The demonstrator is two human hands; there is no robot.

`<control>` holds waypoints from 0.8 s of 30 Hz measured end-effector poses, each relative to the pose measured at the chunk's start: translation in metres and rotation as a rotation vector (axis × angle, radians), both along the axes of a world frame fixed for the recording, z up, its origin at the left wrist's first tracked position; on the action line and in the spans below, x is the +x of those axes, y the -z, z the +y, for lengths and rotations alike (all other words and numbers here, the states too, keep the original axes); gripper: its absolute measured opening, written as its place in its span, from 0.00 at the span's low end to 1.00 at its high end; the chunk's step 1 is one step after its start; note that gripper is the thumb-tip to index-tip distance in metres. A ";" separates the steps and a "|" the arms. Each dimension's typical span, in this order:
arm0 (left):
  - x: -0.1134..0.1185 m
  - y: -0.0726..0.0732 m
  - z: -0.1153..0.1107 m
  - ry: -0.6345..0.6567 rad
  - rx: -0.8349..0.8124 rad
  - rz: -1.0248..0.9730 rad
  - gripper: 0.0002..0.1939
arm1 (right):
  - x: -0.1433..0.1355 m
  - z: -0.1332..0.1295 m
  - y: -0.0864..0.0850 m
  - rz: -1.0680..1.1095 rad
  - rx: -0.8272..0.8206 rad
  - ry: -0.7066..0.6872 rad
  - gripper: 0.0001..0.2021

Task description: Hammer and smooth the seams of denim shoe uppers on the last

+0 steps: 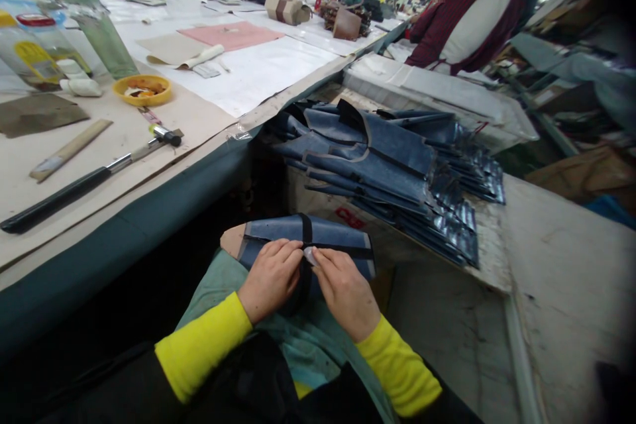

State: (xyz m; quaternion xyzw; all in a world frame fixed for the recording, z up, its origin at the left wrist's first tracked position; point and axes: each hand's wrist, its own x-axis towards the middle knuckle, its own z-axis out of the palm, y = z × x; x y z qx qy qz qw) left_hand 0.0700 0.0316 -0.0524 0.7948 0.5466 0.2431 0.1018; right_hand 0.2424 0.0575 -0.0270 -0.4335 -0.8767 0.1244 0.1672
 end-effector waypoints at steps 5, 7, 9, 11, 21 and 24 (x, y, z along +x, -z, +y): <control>0.001 -0.001 -0.002 -0.001 0.000 -0.019 0.16 | 0.006 0.005 -0.010 0.013 -0.080 -0.013 0.15; 0.000 0.000 -0.002 0.012 0.002 -0.004 0.19 | 0.005 0.007 -0.015 -0.036 -0.111 -0.019 0.14; -0.001 0.000 -0.003 0.015 -0.003 0.017 0.20 | 0.003 0.010 -0.020 -0.110 -0.137 -0.040 0.15; -0.001 0.000 -0.002 0.013 -0.002 0.040 0.19 | -0.001 0.013 -0.025 -0.189 -0.143 -0.058 0.15; 0.005 -0.002 0.002 0.032 0.011 0.049 0.15 | 0.006 0.024 -0.024 -0.132 -0.157 -0.128 0.14; 0.005 -0.001 0.001 0.040 0.013 0.015 0.16 | 0.010 0.027 -0.023 -0.058 -0.178 -0.115 0.14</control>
